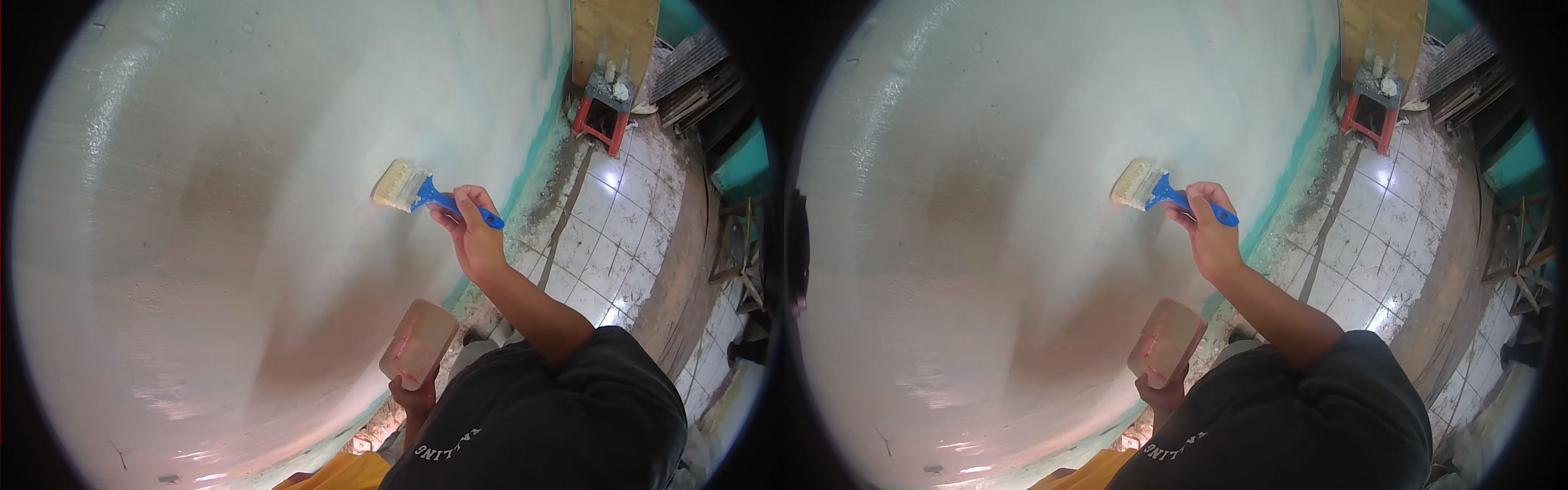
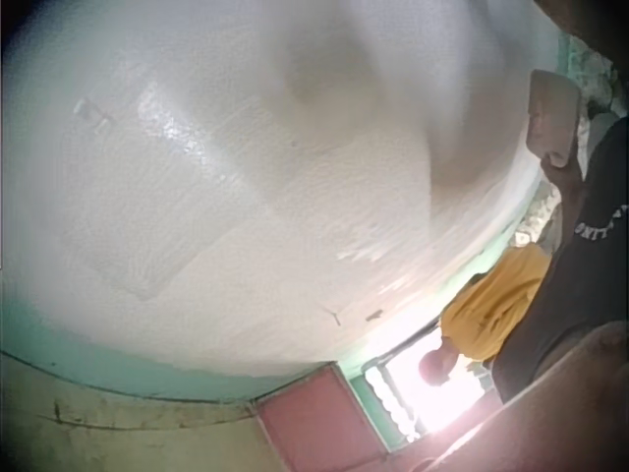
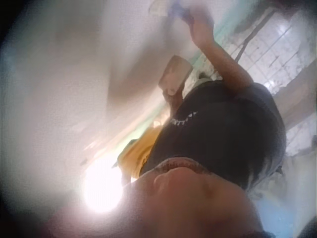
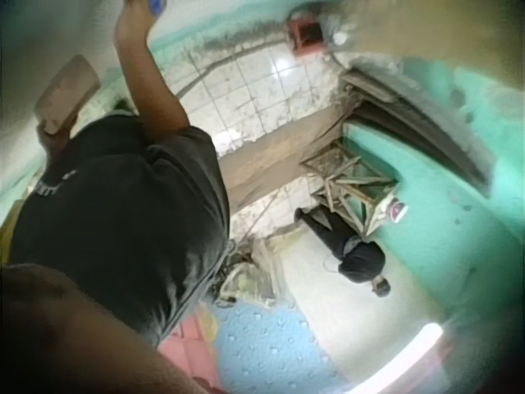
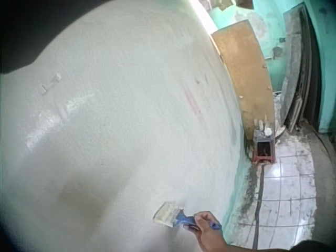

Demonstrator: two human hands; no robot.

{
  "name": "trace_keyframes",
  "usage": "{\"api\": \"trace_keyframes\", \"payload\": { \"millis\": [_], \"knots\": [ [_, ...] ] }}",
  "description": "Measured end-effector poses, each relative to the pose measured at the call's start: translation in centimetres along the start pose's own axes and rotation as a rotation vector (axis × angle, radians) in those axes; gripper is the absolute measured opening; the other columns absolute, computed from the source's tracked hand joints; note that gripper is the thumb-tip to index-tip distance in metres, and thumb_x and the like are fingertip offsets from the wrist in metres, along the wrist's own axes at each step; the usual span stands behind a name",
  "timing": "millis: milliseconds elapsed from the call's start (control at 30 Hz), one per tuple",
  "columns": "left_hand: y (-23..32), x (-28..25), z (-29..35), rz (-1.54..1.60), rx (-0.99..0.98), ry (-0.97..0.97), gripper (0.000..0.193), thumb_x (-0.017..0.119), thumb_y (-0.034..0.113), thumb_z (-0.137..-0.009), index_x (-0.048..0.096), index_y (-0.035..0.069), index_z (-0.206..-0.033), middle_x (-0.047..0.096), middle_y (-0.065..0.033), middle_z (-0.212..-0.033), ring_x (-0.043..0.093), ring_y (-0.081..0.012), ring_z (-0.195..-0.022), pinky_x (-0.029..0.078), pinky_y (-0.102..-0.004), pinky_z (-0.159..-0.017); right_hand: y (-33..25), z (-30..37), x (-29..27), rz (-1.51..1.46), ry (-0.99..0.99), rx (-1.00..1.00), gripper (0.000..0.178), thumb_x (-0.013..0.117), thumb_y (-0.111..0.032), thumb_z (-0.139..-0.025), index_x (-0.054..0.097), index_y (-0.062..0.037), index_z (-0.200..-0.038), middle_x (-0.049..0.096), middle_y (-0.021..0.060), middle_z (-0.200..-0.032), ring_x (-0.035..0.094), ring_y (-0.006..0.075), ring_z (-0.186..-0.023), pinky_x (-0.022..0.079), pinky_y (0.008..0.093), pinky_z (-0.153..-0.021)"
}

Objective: The person applies paint to a wall with a paint brush, dipping the brush into a plastic container of paint and then spreading it onto the wall in strokes.

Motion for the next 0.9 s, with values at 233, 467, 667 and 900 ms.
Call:
{"api": "trace_keyframes", "payload": {
  "millis": [233, 467, 667, 900],
  "knots": [
    [1.0, 3.4, 0.3, 0.051, 0.008, -0.05, 0.082, 0.054, 0.041, -0.081, 0.038, 0.011, -0.155, 0.045, -0.013, -0.155, 0.043, -0.0379, -0.144, 0.039, -0.0619, -0.114, 8.3, -4.3, -16.0, 0.405, 0.206, -0.105, 0.009, 0.059, -0.013, -0.103, 0.059, -0.0049, -0.107, 0.064, 0.0074, -0.102, 0.069, 0.0196, -0.086, 0.059, 0.0348, -0.082],
    [0.3, 2.9, -0.2, 0.043, 0.011, -0.048, 0.081, 0.053, 0.042, -0.081, 0.038, 0.011, -0.155, 0.045, -0.0133, -0.154, 0.043, -0.0379, -0.144, 0.038, -0.062, -0.115, 10.2, -6.8, -19.4, 0.641, 0.353, -0.09, 0.008, 0.065, -0.013, -0.097, 0.062, -0.0064, -0.098, 0.062, 0.003, -0.085, 0.063, 0.0132, -0.076, 0.054, 0.0282, -0.069],
    [0.0, 1.9, -0.7, -0.018, -0.02, 0.017, 0.079, 0.052, 0.043, -0.082, 0.041, 0.011, -0.153, 0.047, -0.0132, -0.152, 0.044, -0.0369, -0.142, 0.04, -0.0609, -0.113, -0.6, -3.7, -0.9, 0.16, 0.084, -0.154, 0.007, 0.06, -0.008, -0.101, 0.058, -0.0036, -0.106, 0.061, 0.0053, -0.097, 0.068, 0.018, -0.085, 0.061, 0.0331, -0.086],
    [0.0, 2.1, -0.8, 0.043, -0.022, -0.062, 0.076, 0.051, 0.042, -0.084, 0.041, 0.01, -0.153, 0.046, -0.013, -0.152, 0.044, -0.0372, -0.142, 0.04, -0.0608, -0.113, 4.8, -6.6, -12.5, 0.258, 0.177, -0.23, 0.01, 0.06, -0.005, -0.1, 0.055, -0.004, -0.109, 0.063, 0.008, -0.103, 0.07, 0.0209, -0.092, 0.063, 0.0362, -0.084]
  ]
}}
Point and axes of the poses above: each hand's wrist, its own z-axis away from the middle knuckle, its own x-axis out of the palm, y = z × x, the point moved 2 cm from there along -z, towards the middle knuckle
